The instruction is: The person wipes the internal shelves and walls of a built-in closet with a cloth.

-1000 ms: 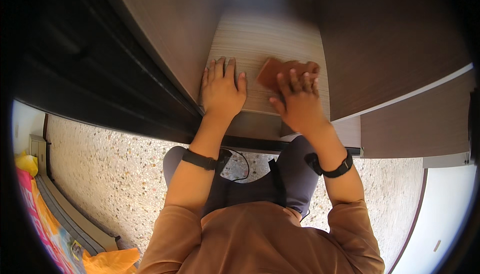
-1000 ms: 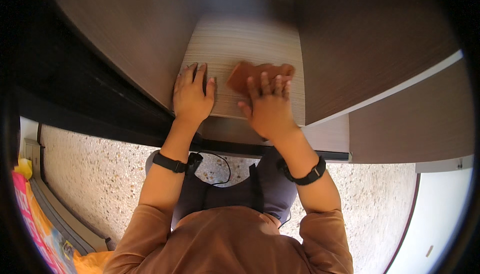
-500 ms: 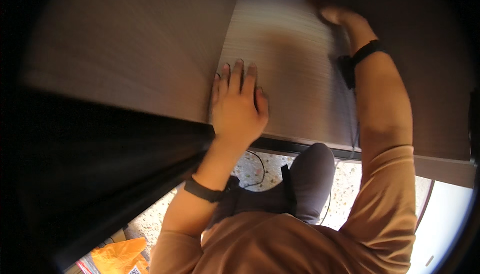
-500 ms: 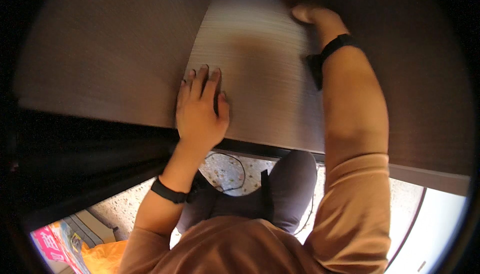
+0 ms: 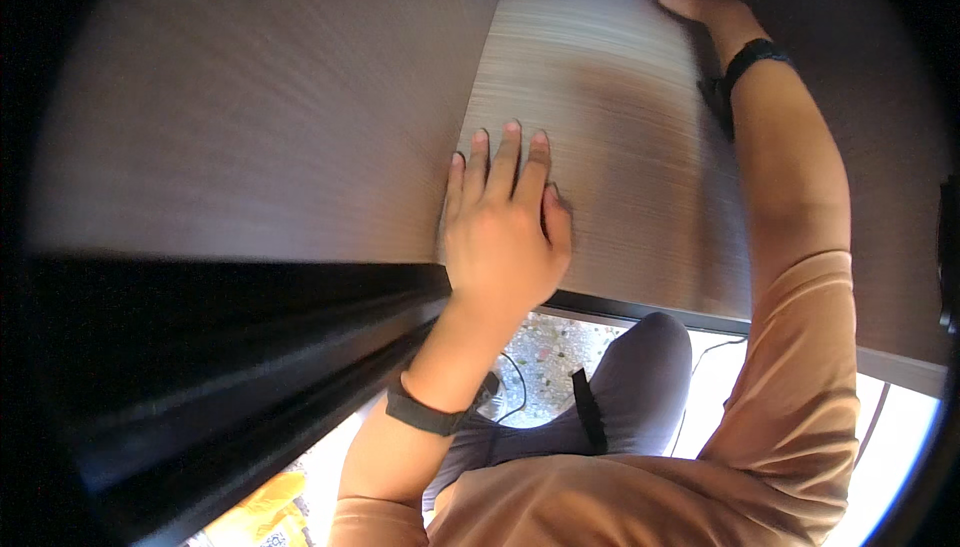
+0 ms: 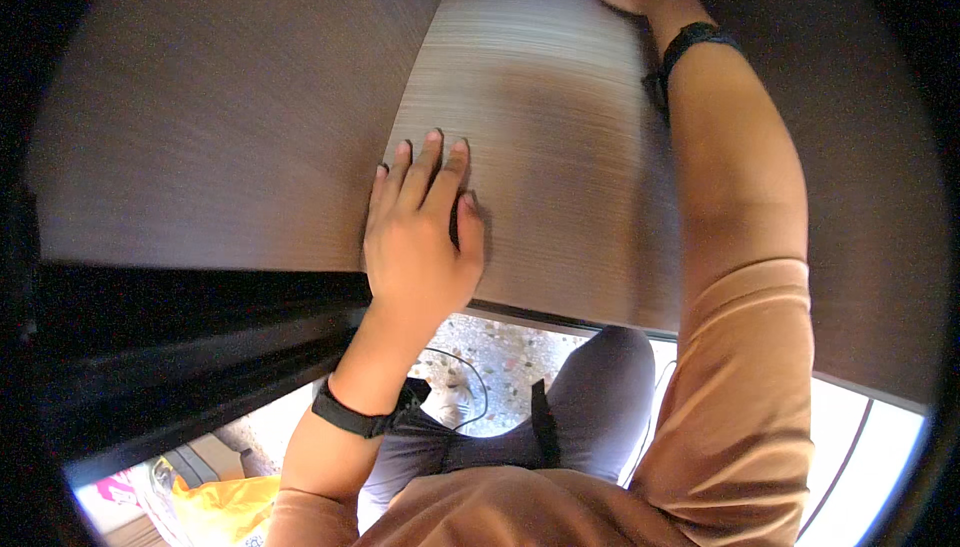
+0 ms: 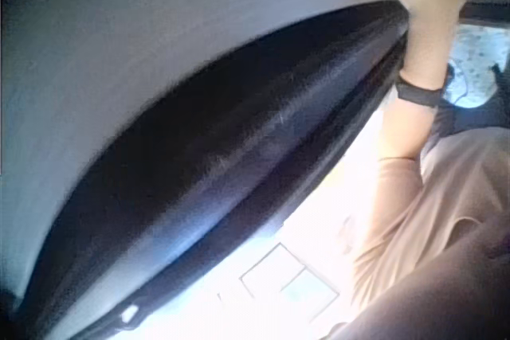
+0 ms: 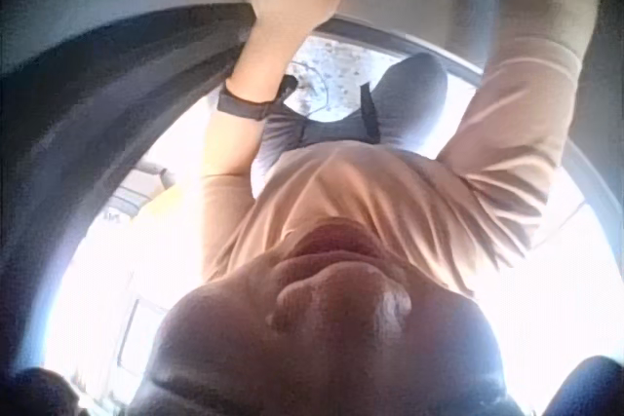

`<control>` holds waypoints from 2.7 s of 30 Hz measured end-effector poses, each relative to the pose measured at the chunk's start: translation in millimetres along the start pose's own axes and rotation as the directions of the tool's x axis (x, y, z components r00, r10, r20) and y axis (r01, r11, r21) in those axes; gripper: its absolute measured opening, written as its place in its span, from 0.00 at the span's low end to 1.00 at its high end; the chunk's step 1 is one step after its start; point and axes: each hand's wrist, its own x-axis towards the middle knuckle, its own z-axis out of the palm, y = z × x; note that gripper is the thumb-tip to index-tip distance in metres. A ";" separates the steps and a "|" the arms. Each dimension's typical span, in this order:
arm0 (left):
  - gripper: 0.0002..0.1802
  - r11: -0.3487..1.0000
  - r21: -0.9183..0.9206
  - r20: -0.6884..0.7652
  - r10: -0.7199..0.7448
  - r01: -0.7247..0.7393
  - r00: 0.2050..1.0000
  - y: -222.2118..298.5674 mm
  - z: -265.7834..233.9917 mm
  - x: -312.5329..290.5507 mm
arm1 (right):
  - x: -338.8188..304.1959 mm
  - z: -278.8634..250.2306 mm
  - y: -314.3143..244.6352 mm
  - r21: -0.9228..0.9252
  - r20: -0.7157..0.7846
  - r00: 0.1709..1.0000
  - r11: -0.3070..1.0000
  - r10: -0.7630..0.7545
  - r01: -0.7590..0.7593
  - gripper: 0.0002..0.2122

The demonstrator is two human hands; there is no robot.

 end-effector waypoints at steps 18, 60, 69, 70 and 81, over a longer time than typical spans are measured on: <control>0.24 0.994 -0.086 -0.141 0.052 -0.064 0.989 6.3 -22.0 -55.6 | -329.5 -85.6 -160.3 -0.046 -0.223 0.894 0.920 -0.389 0.389 0.30; 0.26 0.973 0.175 -0.650 0.229 -0.151 0.725 -27.1 87.1 -69.7 | -3.1 -78.0 -175.3 -0.120 0.292 0.953 0.986 -0.075 0.115 0.28; 0.38 0.995 -0.087 -0.325 0.009 -0.039 0.946 5.6 23.7 -83.1 | -178.8 -91.2 -199.4 -0.076 0.075 0.936 0.934 -0.343 0.348 0.30; 0.36 0.995 -0.086 -0.233 0.028 -0.049 0.972 15.4 3.3 -83.3 | -197.7 -93.6 -198.4 -0.115 0.066 0.906 0.898 -0.419 0.424 0.29; 0.23 0.956 0.103 -0.488 0.289 -0.275 0.824 31.3 -240.8 -54.7 | -302.1 -101.7 -162.4 0.587 -0.208 0.843 0.626 -0.496 0.513 0.26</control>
